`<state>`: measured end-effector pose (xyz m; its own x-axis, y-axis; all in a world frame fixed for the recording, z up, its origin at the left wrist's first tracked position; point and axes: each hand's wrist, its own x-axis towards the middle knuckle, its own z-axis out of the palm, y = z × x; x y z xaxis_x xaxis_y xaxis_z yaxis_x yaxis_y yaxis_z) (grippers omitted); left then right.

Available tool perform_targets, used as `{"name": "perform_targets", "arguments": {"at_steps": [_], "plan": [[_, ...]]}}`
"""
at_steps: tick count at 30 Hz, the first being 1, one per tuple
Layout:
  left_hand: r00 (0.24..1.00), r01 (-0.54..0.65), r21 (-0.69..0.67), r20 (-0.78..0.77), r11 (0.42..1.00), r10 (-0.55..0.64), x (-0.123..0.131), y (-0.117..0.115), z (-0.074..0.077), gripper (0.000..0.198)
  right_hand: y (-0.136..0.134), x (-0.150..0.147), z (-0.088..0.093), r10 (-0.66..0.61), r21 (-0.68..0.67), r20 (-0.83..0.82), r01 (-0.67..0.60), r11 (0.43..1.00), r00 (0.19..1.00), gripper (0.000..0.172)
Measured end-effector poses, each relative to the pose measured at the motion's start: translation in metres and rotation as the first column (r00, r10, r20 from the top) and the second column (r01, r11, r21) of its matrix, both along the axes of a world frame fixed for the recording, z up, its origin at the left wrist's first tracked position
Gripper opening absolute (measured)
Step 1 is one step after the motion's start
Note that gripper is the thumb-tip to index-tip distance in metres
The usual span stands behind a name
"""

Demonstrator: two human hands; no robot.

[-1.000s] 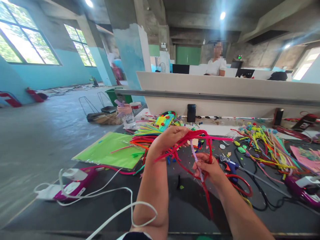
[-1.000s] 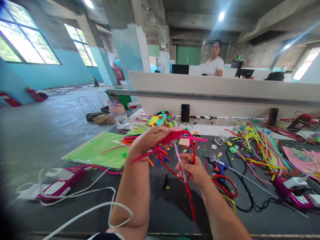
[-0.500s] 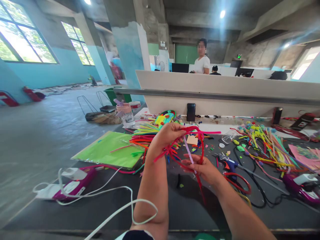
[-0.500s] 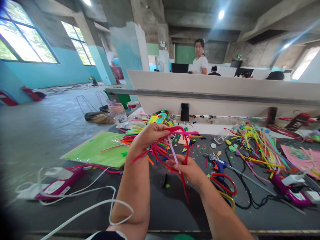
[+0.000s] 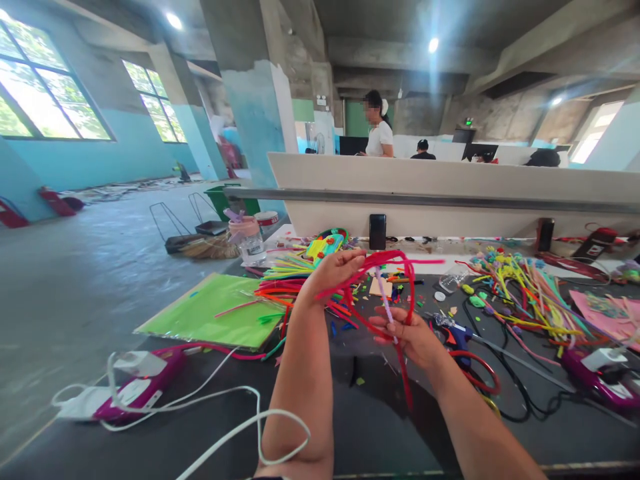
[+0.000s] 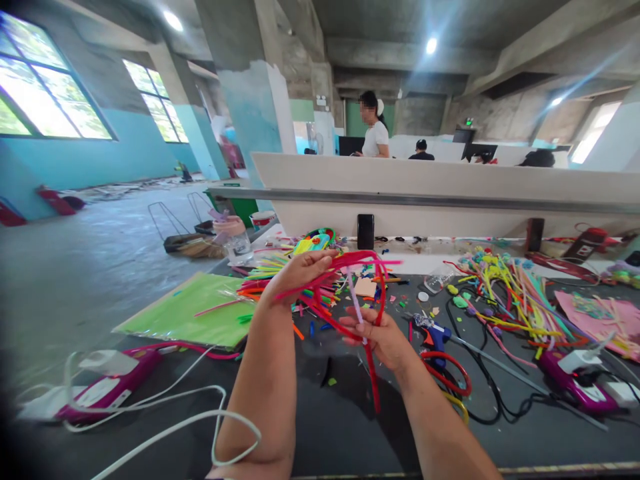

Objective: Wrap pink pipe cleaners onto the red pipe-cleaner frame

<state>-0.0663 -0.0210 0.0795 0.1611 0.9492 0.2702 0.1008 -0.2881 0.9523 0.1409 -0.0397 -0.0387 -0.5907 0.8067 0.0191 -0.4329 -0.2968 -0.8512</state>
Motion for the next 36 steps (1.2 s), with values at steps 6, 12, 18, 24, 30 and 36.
{"name": "perform_targets", "arguments": {"at_steps": [6,12,18,24,30,36], "plan": [[0.987,0.016,-0.113,0.160,0.993,0.002,0.009,0.006,-0.007,0.032,0.004,0.004,0.003,-0.145,0.036,-0.117,0.151,0.988,0.982,0.039],[0.988,0.083,-0.204,0.142,0.976,-0.054,0.011,0.007,-0.009,0.043,0.006,0.001,0.002,-0.299,0.032,-0.226,0.314,0.949,0.927,0.034],[0.994,0.093,-0.209,0.077,0.973,-0.079,0.014,0.004,-0.007,0.040,0.007,0.001,0.002,-0.361,0.022,-0.257,0.379,0.925,0.896,0.036],[0.994,0.077,-0.114,0.086,0.990,-0.068,0.017,0.010,-0.010,0.032,0.006,-0.002,-0.001,-0.336,0.042,-0.254,0.358,0.933,0.907,0.035],[0.995,-0.022,-0.038,0.093,0.999,0.025,0.018,0.021,-0.016,0.026,0.006,-0.004,-0.004,-0.299,0.062,-0.247,0.323,0.945,0.922,0.034],[0.962,-0.266,0.067,0.084,0.962,0.260,0.022,0.021,-0.013,0.030,0.006,-0.006,-0.001,-0.374,0.052,-0.253,0.399,0.916,0.892,0.034]]}}
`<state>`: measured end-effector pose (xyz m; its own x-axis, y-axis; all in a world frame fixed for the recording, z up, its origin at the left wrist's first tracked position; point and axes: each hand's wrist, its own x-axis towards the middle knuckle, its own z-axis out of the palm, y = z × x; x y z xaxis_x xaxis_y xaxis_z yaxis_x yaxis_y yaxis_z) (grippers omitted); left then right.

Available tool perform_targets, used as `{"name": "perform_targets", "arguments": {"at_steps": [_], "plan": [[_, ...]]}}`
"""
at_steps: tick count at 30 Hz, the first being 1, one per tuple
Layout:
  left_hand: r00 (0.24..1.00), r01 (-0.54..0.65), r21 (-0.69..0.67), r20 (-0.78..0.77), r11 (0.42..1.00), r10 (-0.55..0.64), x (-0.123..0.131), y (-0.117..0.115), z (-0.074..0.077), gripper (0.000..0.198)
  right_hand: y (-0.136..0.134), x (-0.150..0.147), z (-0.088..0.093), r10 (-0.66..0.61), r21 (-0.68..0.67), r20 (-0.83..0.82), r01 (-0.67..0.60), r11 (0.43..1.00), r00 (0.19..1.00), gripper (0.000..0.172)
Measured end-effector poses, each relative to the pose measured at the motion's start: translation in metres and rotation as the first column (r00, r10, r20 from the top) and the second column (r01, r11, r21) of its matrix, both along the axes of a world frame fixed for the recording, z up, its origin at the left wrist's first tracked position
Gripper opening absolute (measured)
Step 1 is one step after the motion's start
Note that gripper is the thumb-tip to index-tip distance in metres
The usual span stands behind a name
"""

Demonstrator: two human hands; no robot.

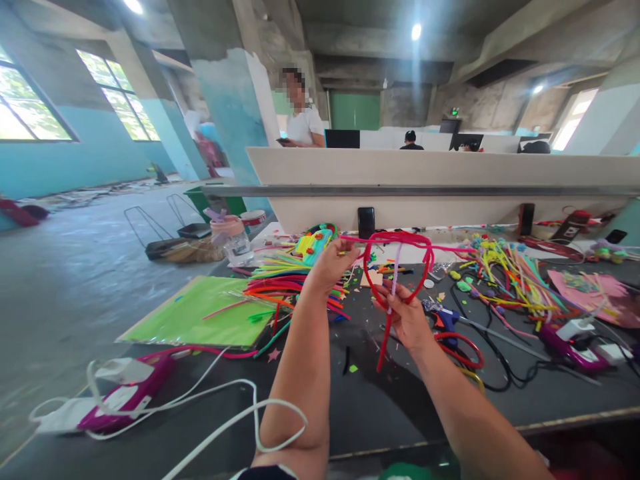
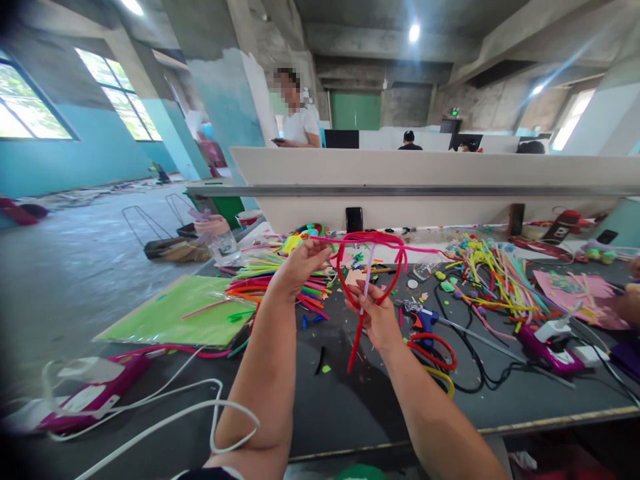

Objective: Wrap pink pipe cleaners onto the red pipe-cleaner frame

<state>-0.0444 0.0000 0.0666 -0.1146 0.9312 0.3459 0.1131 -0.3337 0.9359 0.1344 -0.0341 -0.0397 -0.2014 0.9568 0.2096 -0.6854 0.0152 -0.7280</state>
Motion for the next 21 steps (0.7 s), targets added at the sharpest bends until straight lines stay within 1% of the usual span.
{"name": "perform_targets", "arguments": {"at_steps": [1,2,3,4,5,6,7,8,9,11,13,16,19,21], "plan": [[0.998,-0.055,0.014,-0.041,0.998,0.055,0.002,-0.003,0.001,0.029,-0.001,-0.001,0.002,-0.040,-0.001,-0.007,0.040,0.999,0.999,0.033],[0.993,-0.085,0.010,-0.079,0.996,0.085,0.005,-0.007,0.003,0.026,-0.002,-0.002,0.005,-0.091,-0.002,-0.014,0.091,0.996,0.996,0.032],[0.992,-0.074,-0.014,-0.106,0.997,0.072,0.010,-0.011,0.005,0.024,-0.003,-0.004,0.008,-0.144,-0.001,-0.019,0.144,0.990,0.989,0.031],[0.993,-0.022,-0.049,-0.117,0.999,0.016,0.016,-0.017,0.006,0.024,-0.004,-0.005,0.011,-0.195,0.006,-0.023,0.196,0.981,0.980,0.030],[0.991,0.073,-0.094,-0.106,0.993,-0.083,0.024,-0.023,0.007,0.028,-0.005,-0.007,0.014,-0.234,0.021,-0.024,0.234,0.972,0.972,0.029],[0.979,0.179,-0.130,-0.072,0.975,-0.190,0.034,-0.028,0.007,0.031,-0.006,-0.009,0.016,-0.258,0.042,-0.025,0.259,0.965,0.966,0.028],[0.968,0.242,-0.107,-0.038,0.964,-0.247,0.044,-0.033,0.006,0.031,-0.007,-0.010,0.018,-0.269,0.066,-0.027,0.270,0.961,0.963,0.026],[0.966,0.257,-0.059,-0.013,0.965,-0.258,0.055,-0.038,0.005,0.033,-0.009,-0.012,0.020,-0.269,0.089,-0.029,0.271,0.959,0.963,0.024],[0.970,0.244,-0.039,0.018,0.969,-0.244,0.065,-0.041,0.004,0.036,-0.011,-0.014,0.020,-0.263,0.105,-0.030,0.265,0.959,0.964,0.022],[0.966,0.240,-0.042,0.115,0.970,-0.233,0.081,-0.045,0.000,0.042,-0.015,-0.018,0.018,-0.233,0.112,-0.013,0.233,0.966,0.972,0.018],[0.940,0.292,-0.040,0.196,0.955,-0.279,0.089,-0.046,-0.002,0.039,-0.021,-0.020,0.012,-0.175,0.102,0.026,0.172,0.980,0.984,0.017],[0.882,0.376,-0.046,0.323,0.925,-0.342,0.087,-0.046,-0.003,0.033,-0.029,-0.022,0.000,-0.081,0.089,0.066,0.075,0.993,0.994,0.013],[0.835,0.383,-0.085,0.458,0.920,-0.305,0.081,-0.046,-0.002,0.033,-0.035,-0.020,-0.008,-0.028,0.072,0.071,0.023,0.997,0.997,0.013],[0.809,0.396,-0.090,0.506,0.914,-0.300,0.080,-0.047,-0.002,0.034,-0.038,-0.018,-0.009,-0.001,0.050,0.073,-0.003,0.999,0.997,0.014]]}}
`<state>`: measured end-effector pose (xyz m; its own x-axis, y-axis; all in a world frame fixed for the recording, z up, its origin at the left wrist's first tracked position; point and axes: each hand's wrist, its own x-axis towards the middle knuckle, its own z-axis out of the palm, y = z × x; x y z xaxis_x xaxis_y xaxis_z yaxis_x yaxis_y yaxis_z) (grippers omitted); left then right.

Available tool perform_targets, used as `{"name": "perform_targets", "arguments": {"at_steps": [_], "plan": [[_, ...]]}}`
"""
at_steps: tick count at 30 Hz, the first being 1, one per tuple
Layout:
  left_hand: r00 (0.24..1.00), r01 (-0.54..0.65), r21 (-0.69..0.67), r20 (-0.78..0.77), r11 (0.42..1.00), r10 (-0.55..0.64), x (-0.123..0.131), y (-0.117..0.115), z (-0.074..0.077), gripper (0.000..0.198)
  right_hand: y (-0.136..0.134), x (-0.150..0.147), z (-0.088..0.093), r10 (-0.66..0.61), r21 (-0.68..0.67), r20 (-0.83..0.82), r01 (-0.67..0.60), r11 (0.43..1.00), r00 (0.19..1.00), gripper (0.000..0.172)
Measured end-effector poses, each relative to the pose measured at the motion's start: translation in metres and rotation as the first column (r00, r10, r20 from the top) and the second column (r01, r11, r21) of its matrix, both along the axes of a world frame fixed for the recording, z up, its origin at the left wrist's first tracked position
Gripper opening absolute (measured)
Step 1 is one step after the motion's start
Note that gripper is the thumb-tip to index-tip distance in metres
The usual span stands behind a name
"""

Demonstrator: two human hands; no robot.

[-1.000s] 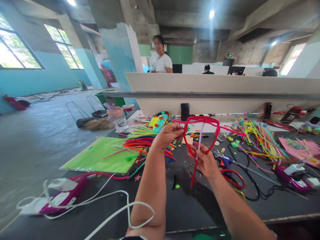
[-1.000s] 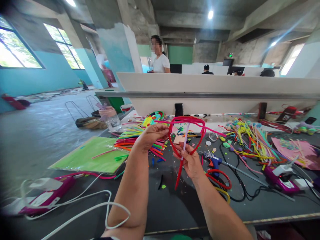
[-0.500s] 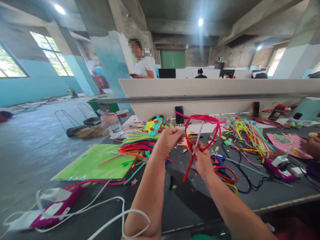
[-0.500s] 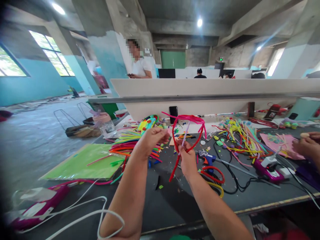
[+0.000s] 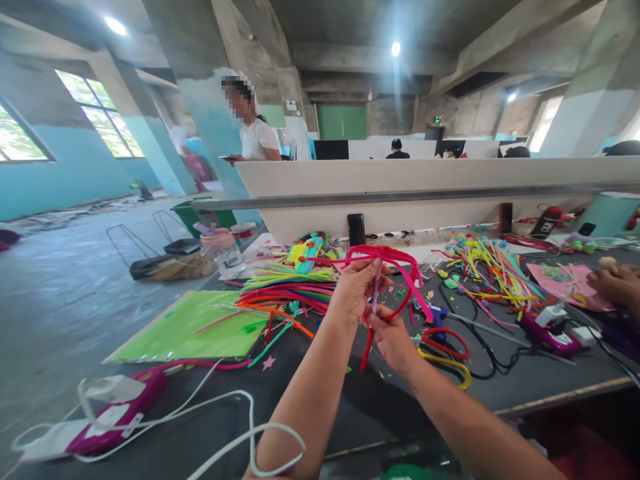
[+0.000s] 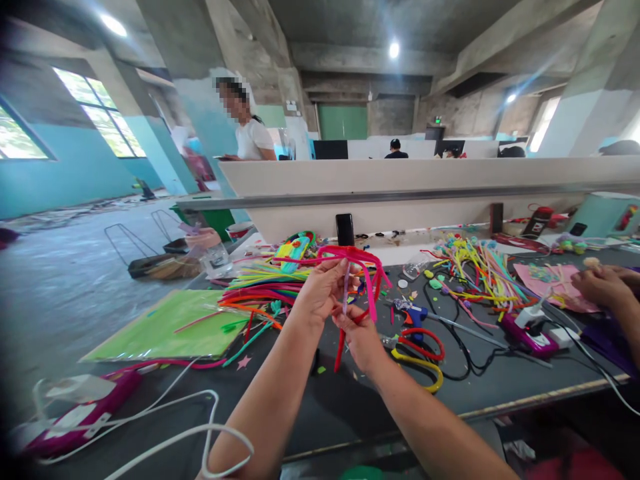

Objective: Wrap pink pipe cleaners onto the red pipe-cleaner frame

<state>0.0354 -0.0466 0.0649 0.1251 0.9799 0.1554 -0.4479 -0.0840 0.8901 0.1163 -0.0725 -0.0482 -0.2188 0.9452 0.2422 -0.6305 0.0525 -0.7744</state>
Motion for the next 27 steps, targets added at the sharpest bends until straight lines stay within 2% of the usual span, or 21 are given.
{"name": "perform_targets", "arguments": {"at_steps": [6,9,11,12,13,14,16,17,20,23,24,25,27], "plan": [[0.999,0.023,0.072,0.021,0.997,-0.024,0.005,0.000,0.008,0.032,-0.015,0.004,0.011,0.119,-0.054,0.052,-0.116,0.992,0.991,0.020],[1.000,0.000,0.091,0.030,0.996,-0.003,0.001,0.004,0.010,0.031,-0.020,0.019,0.015,0.136,-0.017,0.102,-0.135,0.991,0.985,0.040],[0.999,-0.033,0.090,0.034,0.995,0.030,-0.003,0.009,0.007,0.031,-0.020,0.038,0.021,-0.018,0.051,0.177,0.009,0.999,0.984,0.047],[0.998,-0.049,0.091,0.031,0.995,0.046,-0.005,0.011,0.006,0.032,-0.019,0.050,0.026,-0.193,0.128,0.213,0.169,0.977,0.958,0.043],[0.998,-0.063,0.094,0.024,0.994,0.061,-0.006,0.013,0.004,0.032,-0.018,0.061,0.032,-0.356,0.214,0.268,0.305,0.928,0.895,0.041],[0.997,-0.080,0.097,0.016,0.992,0.079,-0.006,0.014,0.002,0.033,-0.017,0.072,0.040,-0.482,0.310,0.327,0.389,0.867,0.813,0.041],[0.993,-0.115,0.101,0.006,0.988,0.115,-0.003,0.016,0.000,0.033,-0.016,0.090,0.058,-0.670,0.517,0.383,0.453,0.726,0.636,0.038],[0.991,-0.134,0.104,0.004,0.986,0.134,-0.001,0.016,-0.001,0.033,-0.017,0.096,0.066,-0.730,0.582,0.367,0.470,0.664,0.577,0.038],[0.983,-0.181,0.115,-0.003,0.977,0.183,0.007,0.014,0.000,0.032,-0.023,0.102,0.086,-0.815,0.664,0.290,0.508,0.549,0.502,0.025],[0.973,-0.228,0.125,-0.006,0.966,0.230,0.013,0.012,0.000,0.031,-0.027,0.095,0.092,-0.863,0.728,0.218,0.513,0.455,0.456,0.013],[0.972,-0.235,0.125,0.001,0.964,0.236,0.014,0.011,0.000,0.031,-0.026,0.092,0.091,-0.859,0.720,0.214,0.518,0.461,0.466,0.011],[0.971,-0.237,0.125,0.012,0.963,0.238,0.015,0.011,0.000,0.032,-0.025,0.089,0.089,-0.840,0.686,0.221,0.534,0.495,0.496,0.011],[0.973,-0.230,0.127,0.036,0.965,0.227,0.016,0.013,-0.001,0.033,-0.018,0.083,0.084,-0.762,0.529,0.230,0.580,0.620,0.605,0.014]]}}
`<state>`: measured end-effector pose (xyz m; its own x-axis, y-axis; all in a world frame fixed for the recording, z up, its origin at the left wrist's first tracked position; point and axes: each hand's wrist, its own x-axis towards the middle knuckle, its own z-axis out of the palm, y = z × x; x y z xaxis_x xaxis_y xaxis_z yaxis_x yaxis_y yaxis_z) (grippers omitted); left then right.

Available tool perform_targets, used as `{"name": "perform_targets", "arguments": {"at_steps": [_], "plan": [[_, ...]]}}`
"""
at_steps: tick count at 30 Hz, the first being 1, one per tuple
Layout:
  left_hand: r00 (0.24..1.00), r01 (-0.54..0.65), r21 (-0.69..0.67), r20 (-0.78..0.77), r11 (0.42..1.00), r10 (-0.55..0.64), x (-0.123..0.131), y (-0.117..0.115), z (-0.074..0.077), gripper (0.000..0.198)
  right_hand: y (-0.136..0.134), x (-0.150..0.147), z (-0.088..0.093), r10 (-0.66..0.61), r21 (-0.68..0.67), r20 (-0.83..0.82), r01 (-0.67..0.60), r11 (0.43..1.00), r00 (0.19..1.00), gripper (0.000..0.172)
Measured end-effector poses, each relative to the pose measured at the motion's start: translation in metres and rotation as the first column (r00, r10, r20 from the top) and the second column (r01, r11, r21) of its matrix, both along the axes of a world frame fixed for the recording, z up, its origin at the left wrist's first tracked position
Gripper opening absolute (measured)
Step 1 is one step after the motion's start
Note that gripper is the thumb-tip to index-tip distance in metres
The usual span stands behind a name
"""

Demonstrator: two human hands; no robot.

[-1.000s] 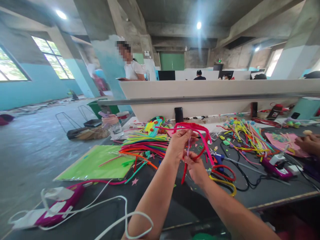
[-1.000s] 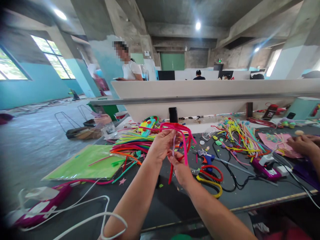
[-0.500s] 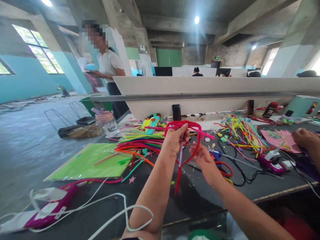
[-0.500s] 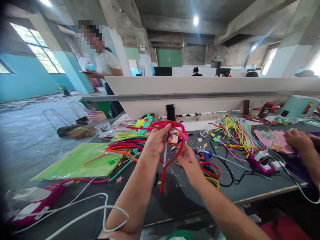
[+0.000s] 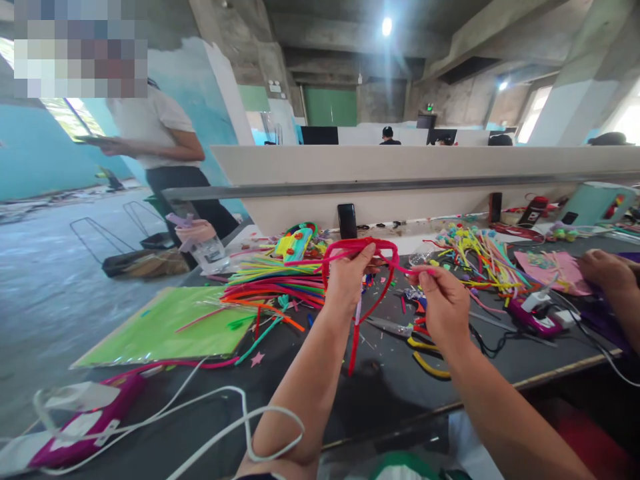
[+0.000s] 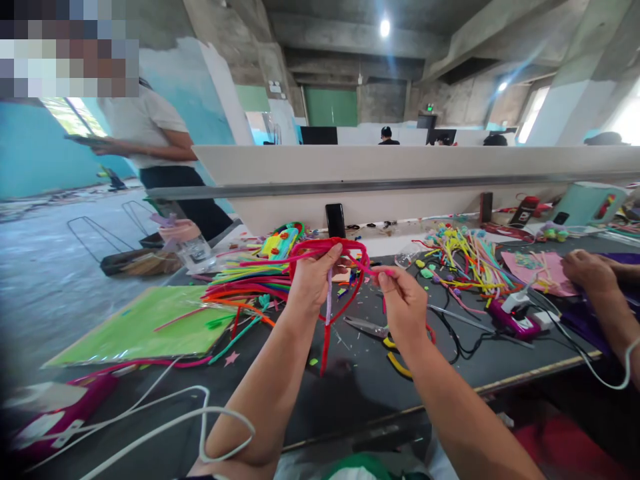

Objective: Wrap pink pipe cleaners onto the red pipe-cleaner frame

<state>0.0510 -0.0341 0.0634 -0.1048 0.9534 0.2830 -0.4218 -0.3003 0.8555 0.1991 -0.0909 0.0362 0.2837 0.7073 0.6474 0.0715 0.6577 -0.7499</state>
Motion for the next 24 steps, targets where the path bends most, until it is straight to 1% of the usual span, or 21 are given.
{"name": "perform_targets", "arguments": {"at_steps": [2,3,4,6,9,12,15,18,19,20,21,22,23,24], "plan": [[1.000,0.000,0.016,-0.004,1.000,0.001,0.000,0.002,-0.002,0.033,0.007,-0.005,-0.004,0.083,-0.101,-0.170,-0.101,0.990,0.982,0.017],[1.000,-0.014,0.033,-0.018,0.999,0.014,0.001,0.003,-0.004,0.032,0.010,-0.007,-0.006,0.103,-0.134,-0.206,-0.132,0.982,0.973,0.018],[0.999,-0.031,0.055,-0.039,0.998,0.033,0.001,0.004,-0.005,0.031,0.012,-0.008,-0.007,0.114,-0.160,-0.211,-0.149,0.976,0.971,0.019],[0.990,-0.071,0.115,-0.117,0.991,0.085,0.002,0.004,-0.007,0.028,0.014,-0.010,-0.006,0.111,-0.201,-0.160,-0.143,0.969,0.981,0.020],[0.945,-0.117,0.210,-0.276,0.971,0.174,0.004,0.001,-0.008,0.024,0.016,-0.010,-0.001,0.044,-0.243,-0.022,-0.048,0.969,0.999,0.022],[0.912,-0.123,0.229,-0.358,0.966,0.201,0.007,-0.006,-0.007,0.025,0.025,-0.008,0.003,-0.016,-0.285,0.146,0.057,0.957,0.989,0.021],[0.917,-0.079,0.187,-0.371,0.979,0.145,0.010,-0.012,-0.006,0.027,0.039,-0.004,0.004,-0.043,-0.334,0.228,0.120,0.935,0.973,0.023],[0.942,-0.026,0.125,-0.328,0.992,0.066,0.012,-0.013,-0.005,0.029,0.051,-0.002,0.004,-0.134,-0.349,0.233,0.211,0.913,0.963,0.024],[0.951,-0.010,0.107,-0.306,0.994,0.043,0.012,-0.013,-0.005,0.029,0.054,-0.001,0.005,-0.155,-0.350,0.218,0.225,0.909,0.964,0.023],[0.957,0.006,0.092,-0.290,0.996,0.021,0.012,-0.013,-0.004,0.029,0.055,-0.001,0.007,-0.153,-0.356,0.190,0.214,0.910,0.970,0.023],[0.959,0.022,0.081,-0.282,0.996,0.002,0.012,-0.012,-0.003,0.029,0.056,0.000,0.009,-0.122,-0.370,0.149,0.170,0.913,0.981,0.024],[0.959,0.037,0.073,-0.283,0.997,-0.015,0.011,-0.011,-0.003,0.029,0.056,0.002,0.011,-0.062,-0.390,0.093,0.094,0.916,0.994,0.030],[0.957,0.051,0.066,-0.290,0.997,-0.029,0.011,-0.011,-0.002,0.029,0.056,0.004,0.014,0.027,-0.410,0.026,-0.014,0.912,0.999,0.039],[0.955,0.059,0.064,-0.296,0.996,-0.038,0.010,-0.010,-0.001,0.028,0.055,0.006,0.018,0.136,-0.425,-0.046,-0.143,0.894,0.990,0.047]]}}
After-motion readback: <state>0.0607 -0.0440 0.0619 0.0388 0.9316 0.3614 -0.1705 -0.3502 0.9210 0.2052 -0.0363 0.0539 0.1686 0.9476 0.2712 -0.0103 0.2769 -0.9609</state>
